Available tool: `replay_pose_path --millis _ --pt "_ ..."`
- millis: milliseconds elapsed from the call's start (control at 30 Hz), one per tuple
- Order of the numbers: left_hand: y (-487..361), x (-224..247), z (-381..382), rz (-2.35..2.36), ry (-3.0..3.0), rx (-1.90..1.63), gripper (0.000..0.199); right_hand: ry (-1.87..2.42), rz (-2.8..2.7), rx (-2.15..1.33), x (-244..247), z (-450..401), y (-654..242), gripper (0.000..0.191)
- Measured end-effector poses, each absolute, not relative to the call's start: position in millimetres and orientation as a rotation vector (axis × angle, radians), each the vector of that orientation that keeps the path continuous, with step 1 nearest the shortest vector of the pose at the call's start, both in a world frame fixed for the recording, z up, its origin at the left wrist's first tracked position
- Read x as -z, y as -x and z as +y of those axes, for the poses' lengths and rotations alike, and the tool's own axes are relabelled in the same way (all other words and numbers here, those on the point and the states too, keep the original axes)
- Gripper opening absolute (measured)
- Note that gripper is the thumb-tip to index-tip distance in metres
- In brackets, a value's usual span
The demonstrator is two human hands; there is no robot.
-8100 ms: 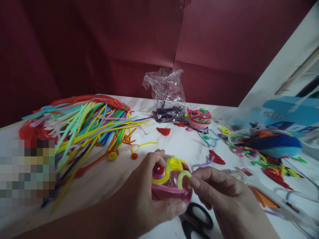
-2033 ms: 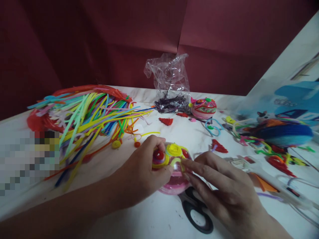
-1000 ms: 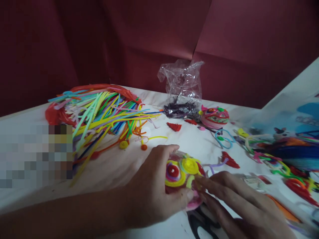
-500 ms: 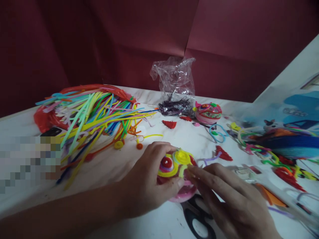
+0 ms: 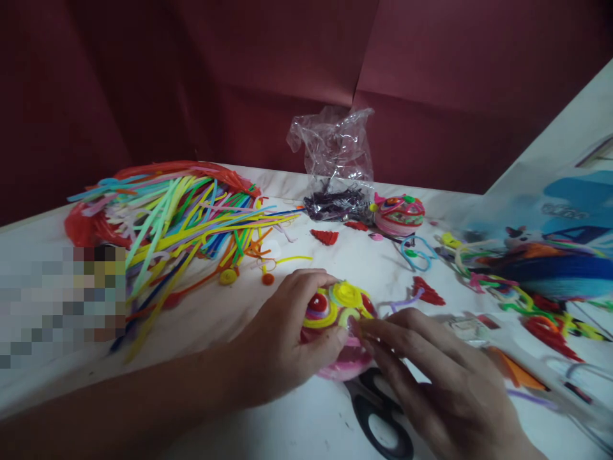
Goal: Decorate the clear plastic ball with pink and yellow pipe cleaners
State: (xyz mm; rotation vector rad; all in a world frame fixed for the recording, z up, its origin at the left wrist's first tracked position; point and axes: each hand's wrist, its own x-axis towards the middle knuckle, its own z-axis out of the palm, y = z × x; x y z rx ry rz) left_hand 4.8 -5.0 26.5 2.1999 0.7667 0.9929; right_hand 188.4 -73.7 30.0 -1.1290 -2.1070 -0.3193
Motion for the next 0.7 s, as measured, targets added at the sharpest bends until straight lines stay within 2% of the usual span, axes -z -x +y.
replay_pose_path --millis 333,700 --pt "-5.6 -28.0 -3.4 0.839 -2.2 -1.012 0.038 1.101 -2.091 0.253 -28.0 -75.4 -188.2 0.029" --pt "-7.0 -34.1 -4.3 0.784 -2.251 -0.986 0.04 1.123 -2.01 0.291 -30.4 -75.4 -185.9 0.018"
